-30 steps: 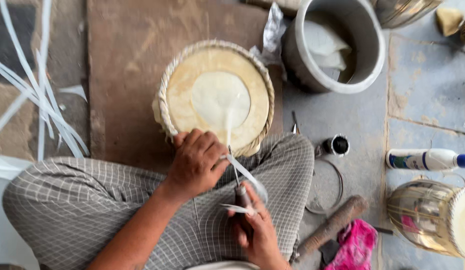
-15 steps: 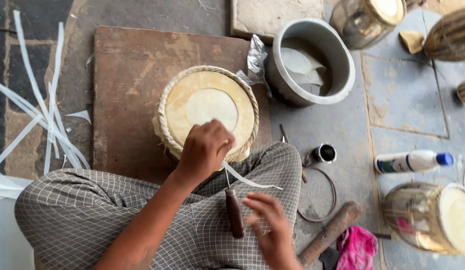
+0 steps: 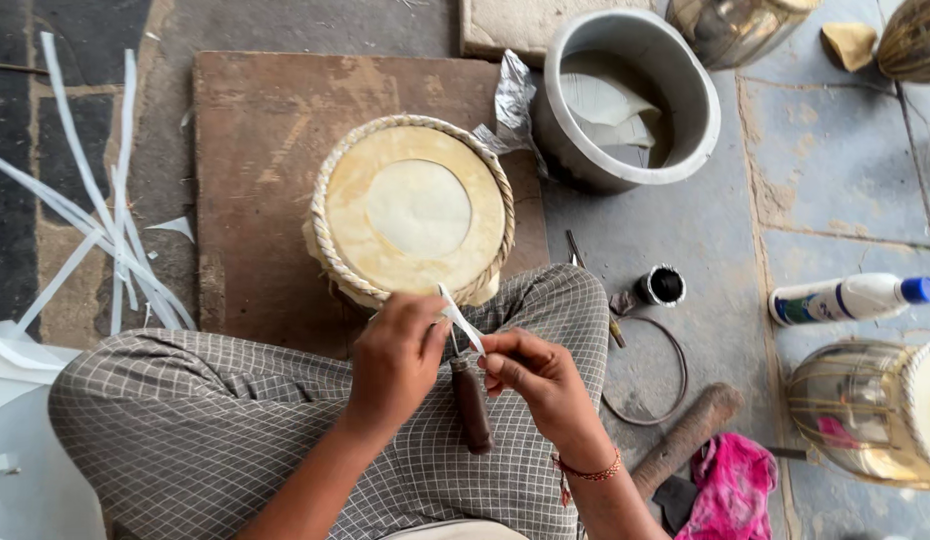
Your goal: The person sits on the floor and uses a screwdriver to tighten the ropes around the edge of a drum. They repeatedly insert the tool into the rope loops and turn it to secure the drumhead.
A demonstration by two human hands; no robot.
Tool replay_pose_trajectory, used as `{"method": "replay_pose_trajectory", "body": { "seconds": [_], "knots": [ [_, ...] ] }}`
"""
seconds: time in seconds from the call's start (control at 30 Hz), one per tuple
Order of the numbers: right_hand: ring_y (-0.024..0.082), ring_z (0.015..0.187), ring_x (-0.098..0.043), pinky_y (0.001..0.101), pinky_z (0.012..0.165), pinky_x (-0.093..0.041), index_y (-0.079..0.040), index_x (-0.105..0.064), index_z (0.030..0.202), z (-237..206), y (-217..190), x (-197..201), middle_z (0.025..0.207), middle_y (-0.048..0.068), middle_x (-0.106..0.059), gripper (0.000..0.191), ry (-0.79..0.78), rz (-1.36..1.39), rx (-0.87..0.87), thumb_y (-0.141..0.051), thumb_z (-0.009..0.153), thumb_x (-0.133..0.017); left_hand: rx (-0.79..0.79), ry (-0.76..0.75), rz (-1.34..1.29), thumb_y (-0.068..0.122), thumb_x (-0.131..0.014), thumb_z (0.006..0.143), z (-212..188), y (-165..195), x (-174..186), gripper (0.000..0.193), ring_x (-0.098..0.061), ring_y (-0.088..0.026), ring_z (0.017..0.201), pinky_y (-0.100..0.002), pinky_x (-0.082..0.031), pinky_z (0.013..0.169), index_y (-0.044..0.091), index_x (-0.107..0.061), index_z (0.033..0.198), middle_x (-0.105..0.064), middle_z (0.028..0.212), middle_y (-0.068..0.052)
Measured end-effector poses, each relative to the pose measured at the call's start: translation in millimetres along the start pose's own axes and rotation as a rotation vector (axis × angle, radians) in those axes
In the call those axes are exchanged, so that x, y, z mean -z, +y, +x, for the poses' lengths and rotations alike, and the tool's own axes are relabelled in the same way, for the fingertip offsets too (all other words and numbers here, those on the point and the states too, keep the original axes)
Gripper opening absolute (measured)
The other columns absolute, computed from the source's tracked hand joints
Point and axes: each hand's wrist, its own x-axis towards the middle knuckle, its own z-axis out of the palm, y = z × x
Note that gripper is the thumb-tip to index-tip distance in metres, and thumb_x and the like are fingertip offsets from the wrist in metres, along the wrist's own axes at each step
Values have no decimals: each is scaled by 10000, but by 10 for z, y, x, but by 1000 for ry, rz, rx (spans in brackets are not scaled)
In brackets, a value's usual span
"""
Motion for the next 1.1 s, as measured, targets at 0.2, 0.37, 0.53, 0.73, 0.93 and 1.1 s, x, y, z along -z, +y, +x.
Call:
{"method": "replay_pose_trajectory", "body": {
  "seconds": [0.2, 0.37, 0.53, 0.73, 0.93, 1.1],
  "knots": [
    [79, 714, -680, 255, 642, -593, 1, -739, 1074, -40, -21, -18, 836, -8, -713, 199, 52, -215, 54, -150, 957, -683, 586, -288, -591, 242, -756, 919, -235, 46, -189, 196, -617, -54, 639, -259, -514, 577, 49, -748, 950, -727, 729, -4],
    [62, 580, -539, 226, 515, -452, -4, -701, 932, 71, 84, -52, 727, -14, -612, 200, 108, -572, 164, -200, 973, -689, 368, -148, -391, 222, -783, 912, -226, 14, -306, 211, -632, -126, 647, -311, -512, 579, 35, -700, 860, -688, 723, -34],
    [79, 578, -463, 249, 496, -389, -2, -662, 933, 164, 117, -34, 695, -5, -548, 241, 83, -145, -124, -222, 1018, -612, -44, 91, -84, 141, -668, 979, 5, -75, -274, 91, -654, -244, 773, -402, -488, 707, 71, -654, 922, -651, 863, -58],
    [173, 728, -648, 337, 636, -563, -11, -639, 1176, -144, 86, -216, 920, 89, -675, 494, 92, -857, 391, -382, 876, -765, -62, 147, 199, 253, -779, 885, 298, -363, -63, 222, -570, -273, 921, -455, -402, 840, 87, -650, 812, -619, 922, -50],
    [162, 748, -723, 321, 664, -609, -58, -626, 1274, -132, 9, -339, 967, 72, -724, 613, 43, -727, -21, -420, 805, -781, -29, 139, 163, 206, -793, 878, 260, -383, -80, 222, -559, -271, 954, -456, -400, 881, 79, -627, 802, -601, 970, -46],
    [149, 752, -727, 309, 666, -602, -49, -638, 1271, -98, 29, -321, 920, 69, -728, 620, 28, -733, -10, -432, 804, -780, -12, 166, 182, 188, -791, 869, 290, -414, -89, 222, -569, -275, 970, -466, -401, 882, 89, -607, 793, -606, 980, -51]
  ]
}}
